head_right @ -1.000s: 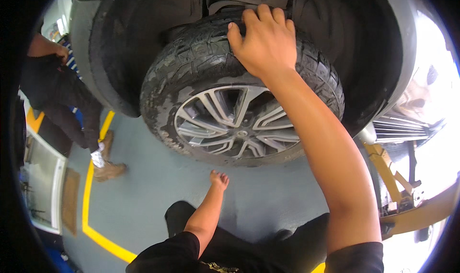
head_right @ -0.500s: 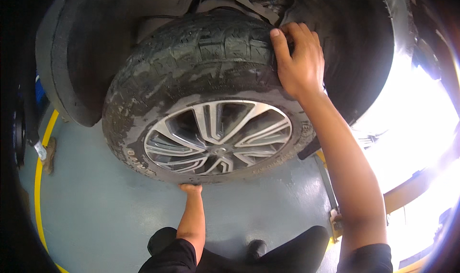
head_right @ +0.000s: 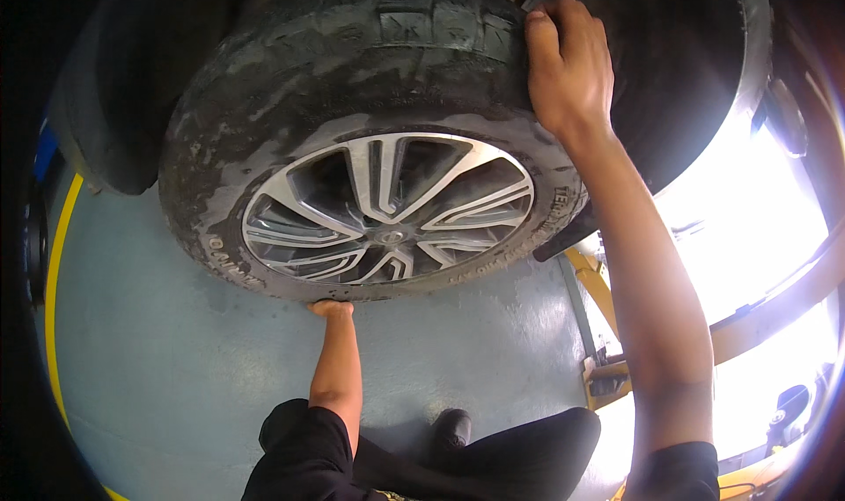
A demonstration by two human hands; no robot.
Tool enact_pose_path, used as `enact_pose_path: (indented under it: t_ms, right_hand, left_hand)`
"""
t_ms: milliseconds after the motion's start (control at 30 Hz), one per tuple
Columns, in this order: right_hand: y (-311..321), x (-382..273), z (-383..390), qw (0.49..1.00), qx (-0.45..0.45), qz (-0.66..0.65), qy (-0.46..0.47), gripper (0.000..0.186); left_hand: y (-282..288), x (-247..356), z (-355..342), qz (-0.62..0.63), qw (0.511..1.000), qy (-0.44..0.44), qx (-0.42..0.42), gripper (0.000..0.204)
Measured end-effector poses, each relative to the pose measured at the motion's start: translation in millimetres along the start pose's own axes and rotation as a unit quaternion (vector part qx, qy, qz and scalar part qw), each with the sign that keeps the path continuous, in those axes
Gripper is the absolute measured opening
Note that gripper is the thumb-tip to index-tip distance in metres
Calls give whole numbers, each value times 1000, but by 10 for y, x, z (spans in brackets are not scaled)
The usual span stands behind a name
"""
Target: The person lifts and aligns a car tire onto the wheel hub of a raised vehicle, then secures it by hand. A coworker assists by tightening the lug nuts. The person then retrieves an impact wrench from a tool chest and connects an air hose.
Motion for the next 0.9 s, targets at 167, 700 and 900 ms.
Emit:
enact_pose_path:
  t_ms: [167,700,900]
  right_hand:
    - [-30,-127,-71,999,20,11,37,29]
    - [-30,-173,-80,999,16,-27,19,27]
    - [-35,-151,-54,999,19,-33,-4,28]
  left_hand:
    - [-2,32,26,-21,1000,8,-10,69]
    - [16,-46,-133,-7,965,73,250,64]
    - [235,-107,-398,-10,992,52,112,60]
Point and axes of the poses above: each hand's wrist, its own z-axis away from the middle knuckle, its own y-axis out of the back of the hand, x = y × z, the point moved 2 cm from there along -z, towards the middle knuckle, and after that the axes turned 14 degrees about -z, right-handed, at the moved point
